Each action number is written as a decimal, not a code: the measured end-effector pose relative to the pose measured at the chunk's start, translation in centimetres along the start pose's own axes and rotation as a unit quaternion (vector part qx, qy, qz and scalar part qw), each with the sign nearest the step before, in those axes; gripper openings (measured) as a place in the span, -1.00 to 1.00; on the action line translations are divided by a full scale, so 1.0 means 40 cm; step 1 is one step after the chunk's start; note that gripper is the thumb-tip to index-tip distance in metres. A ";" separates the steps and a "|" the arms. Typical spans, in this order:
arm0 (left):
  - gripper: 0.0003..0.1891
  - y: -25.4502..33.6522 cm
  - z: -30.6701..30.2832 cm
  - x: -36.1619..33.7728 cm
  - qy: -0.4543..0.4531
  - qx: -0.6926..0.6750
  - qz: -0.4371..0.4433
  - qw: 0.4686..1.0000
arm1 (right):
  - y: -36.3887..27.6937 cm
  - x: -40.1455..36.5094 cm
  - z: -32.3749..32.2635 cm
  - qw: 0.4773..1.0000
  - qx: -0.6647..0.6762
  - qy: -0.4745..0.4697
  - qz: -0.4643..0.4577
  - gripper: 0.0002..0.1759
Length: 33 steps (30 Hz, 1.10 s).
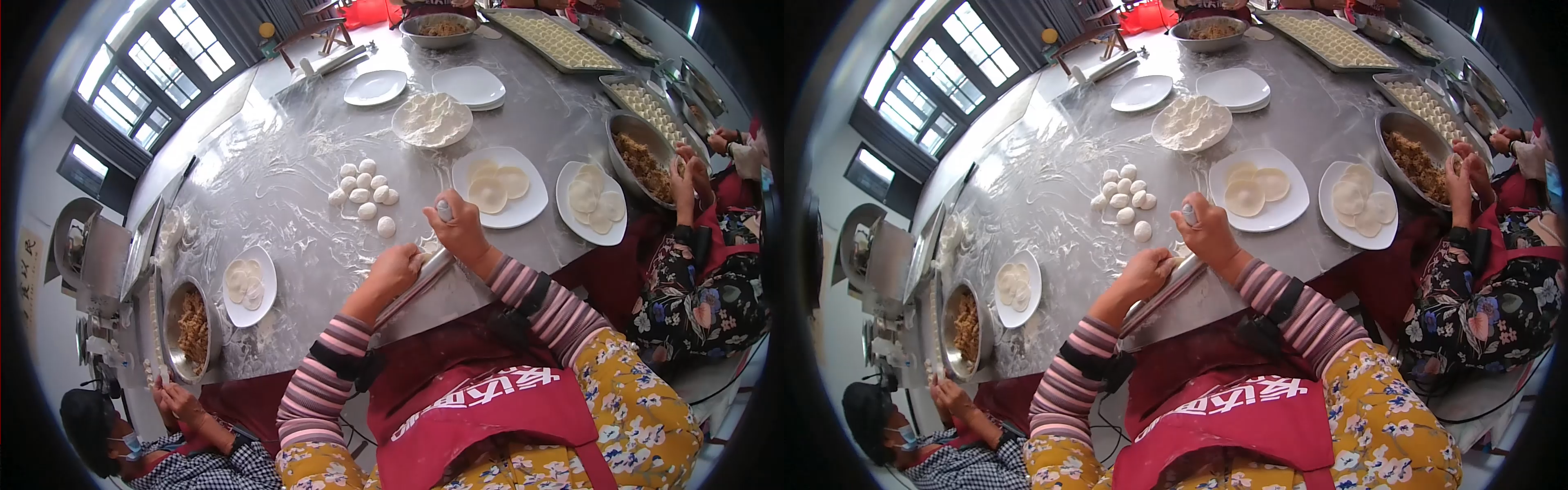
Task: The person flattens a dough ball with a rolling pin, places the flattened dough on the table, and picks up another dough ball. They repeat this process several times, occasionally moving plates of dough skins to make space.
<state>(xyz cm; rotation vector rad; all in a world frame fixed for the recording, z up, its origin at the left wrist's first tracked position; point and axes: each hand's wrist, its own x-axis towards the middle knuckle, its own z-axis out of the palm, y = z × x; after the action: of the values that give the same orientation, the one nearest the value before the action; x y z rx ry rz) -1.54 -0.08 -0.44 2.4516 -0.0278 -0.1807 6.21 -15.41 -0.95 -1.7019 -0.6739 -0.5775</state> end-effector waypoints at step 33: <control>-0.86 -0.026 -0.013 -0.041 -0.048 -0.081 -0.039 0.995 | 0.010 -0.045 -0.038 0.995 -0.057 -0.021 -0.083 -0.70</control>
<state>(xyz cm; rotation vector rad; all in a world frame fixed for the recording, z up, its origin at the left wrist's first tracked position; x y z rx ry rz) -3.11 1.15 -0.48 2.2830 0.0400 -0.3230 5.15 -17.20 -2.13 -1.7775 -0.8318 -0.7106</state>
